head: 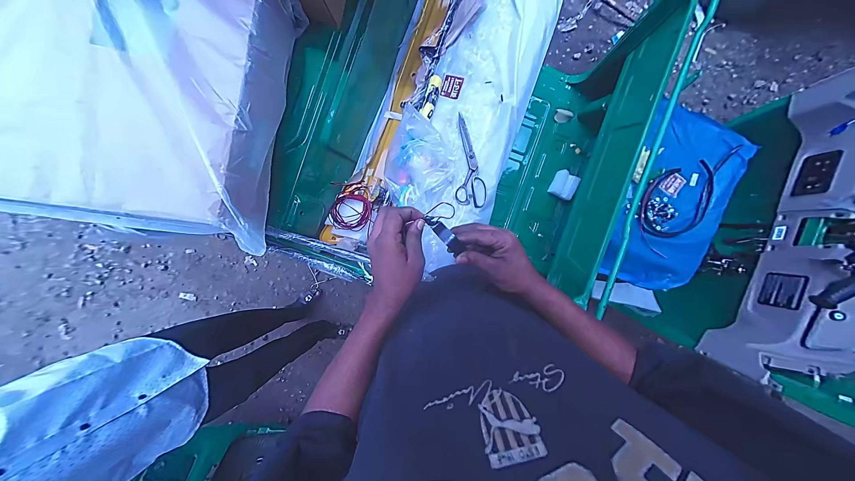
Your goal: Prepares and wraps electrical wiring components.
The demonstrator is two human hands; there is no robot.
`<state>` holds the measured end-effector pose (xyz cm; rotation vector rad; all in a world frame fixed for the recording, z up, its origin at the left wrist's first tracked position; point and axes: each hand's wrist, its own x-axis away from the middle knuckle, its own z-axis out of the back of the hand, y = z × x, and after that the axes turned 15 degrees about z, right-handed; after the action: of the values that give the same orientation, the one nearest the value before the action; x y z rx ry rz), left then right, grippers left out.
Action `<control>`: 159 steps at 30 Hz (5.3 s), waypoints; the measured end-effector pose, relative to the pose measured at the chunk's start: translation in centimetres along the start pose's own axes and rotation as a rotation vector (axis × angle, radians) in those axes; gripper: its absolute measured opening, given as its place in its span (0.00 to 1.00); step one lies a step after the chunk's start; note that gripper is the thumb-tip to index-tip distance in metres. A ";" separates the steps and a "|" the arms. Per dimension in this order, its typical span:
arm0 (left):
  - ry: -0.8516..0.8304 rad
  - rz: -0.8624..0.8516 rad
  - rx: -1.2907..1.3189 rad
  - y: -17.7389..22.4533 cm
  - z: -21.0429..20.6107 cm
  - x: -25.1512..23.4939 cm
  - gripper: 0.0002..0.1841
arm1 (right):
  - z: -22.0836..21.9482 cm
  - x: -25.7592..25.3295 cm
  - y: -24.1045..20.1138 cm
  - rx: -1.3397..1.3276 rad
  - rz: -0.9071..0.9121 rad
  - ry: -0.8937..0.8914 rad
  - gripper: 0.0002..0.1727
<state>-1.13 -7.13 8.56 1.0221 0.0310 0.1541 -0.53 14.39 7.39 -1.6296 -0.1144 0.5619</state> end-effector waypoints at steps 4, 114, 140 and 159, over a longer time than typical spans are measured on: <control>0.039 0.074 -0.017 0.2 -0.4 0.4 0.09 | -0.3 0.1 0.1 0.097 0.030 -0.068 0.11; 0.080 -0.328 -0.406 -0.8 2.3 1.6 0.17 | -1.4 -4.6 -1.4 0.216 -0.247 -0.056 0.07; 0.409 -0.230 -0.267 -0.9 2.2 2.8 0.20 | -3.4 -9.1 -4.7 0.506 -0.017 -0.105 0.08; 0.075 -0.002 0.462 1.3 5.1 3.1 0.11 | -2.9 -10.9 -5.3 0.051 -0.153 0.049 0.06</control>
<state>2.24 -10.36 12.48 1.4772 0.1407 0.1886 -7.49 8.26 15.73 -1.5687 -0.1848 0.4043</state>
